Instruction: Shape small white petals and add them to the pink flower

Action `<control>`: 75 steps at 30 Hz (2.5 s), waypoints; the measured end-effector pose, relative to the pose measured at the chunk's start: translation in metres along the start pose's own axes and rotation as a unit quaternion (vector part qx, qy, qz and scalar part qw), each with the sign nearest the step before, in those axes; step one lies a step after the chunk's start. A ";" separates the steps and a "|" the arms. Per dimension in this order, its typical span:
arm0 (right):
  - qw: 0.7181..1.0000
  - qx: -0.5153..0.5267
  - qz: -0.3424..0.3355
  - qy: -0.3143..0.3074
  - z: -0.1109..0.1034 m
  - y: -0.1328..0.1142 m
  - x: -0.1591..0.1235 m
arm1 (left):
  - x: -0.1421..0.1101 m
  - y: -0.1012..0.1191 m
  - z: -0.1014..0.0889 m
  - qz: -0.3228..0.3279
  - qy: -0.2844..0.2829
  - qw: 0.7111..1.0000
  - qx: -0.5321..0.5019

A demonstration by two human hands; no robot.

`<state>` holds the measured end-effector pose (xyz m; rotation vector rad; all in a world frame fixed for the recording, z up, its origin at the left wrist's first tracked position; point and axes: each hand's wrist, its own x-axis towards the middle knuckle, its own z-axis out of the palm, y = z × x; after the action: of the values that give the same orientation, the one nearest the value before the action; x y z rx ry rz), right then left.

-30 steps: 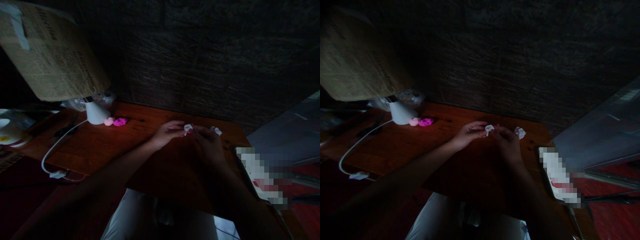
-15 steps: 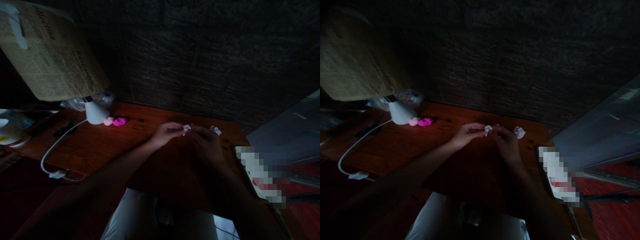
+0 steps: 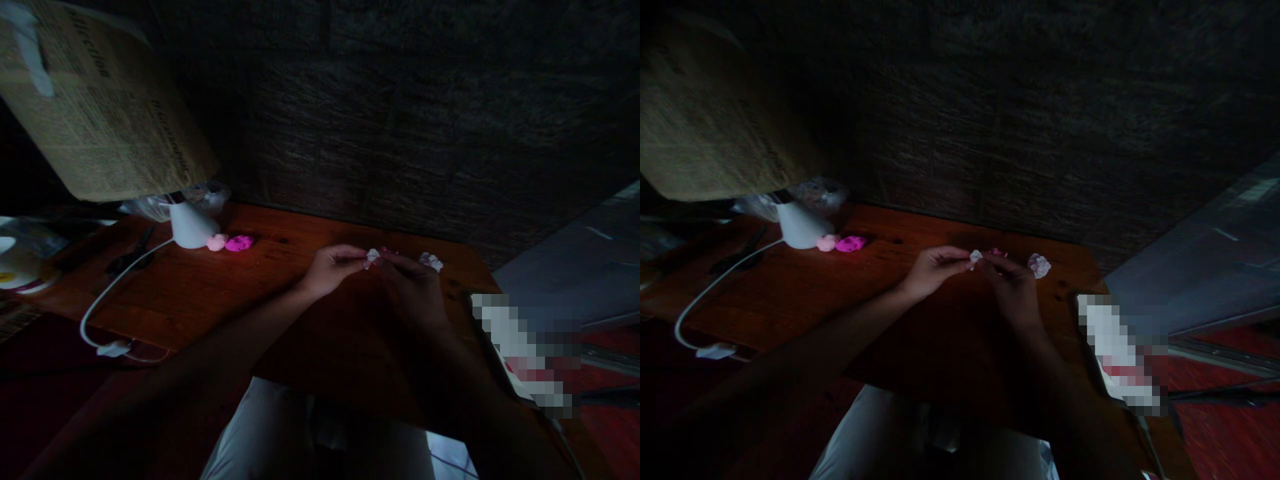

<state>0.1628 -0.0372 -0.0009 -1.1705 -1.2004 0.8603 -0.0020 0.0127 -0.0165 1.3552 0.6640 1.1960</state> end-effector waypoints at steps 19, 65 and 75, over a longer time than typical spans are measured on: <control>1.000 0.011 0.021 0.011 0.003 0.000 -0.001 | -0.002 -0.001 0.004 0.006 -0.024 0.999 -0.028; 1.000 0.022 -0.001 0.018 0.001 -0.013 0.000 | 0.000 0.001 0.005 0.008 -0.027 0.998 -0.051; 0.999 0.037 0.012 0.029 -0.001 -0.010 0.001 | -0.002 0.002 0.005 0.005 -0.035 0.999 -0.041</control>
<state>0.1630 -0.0385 0.0095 -1.1445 -1.1012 0.8748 0.0013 0.0087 -0.0143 1.3257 0.5542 1.1664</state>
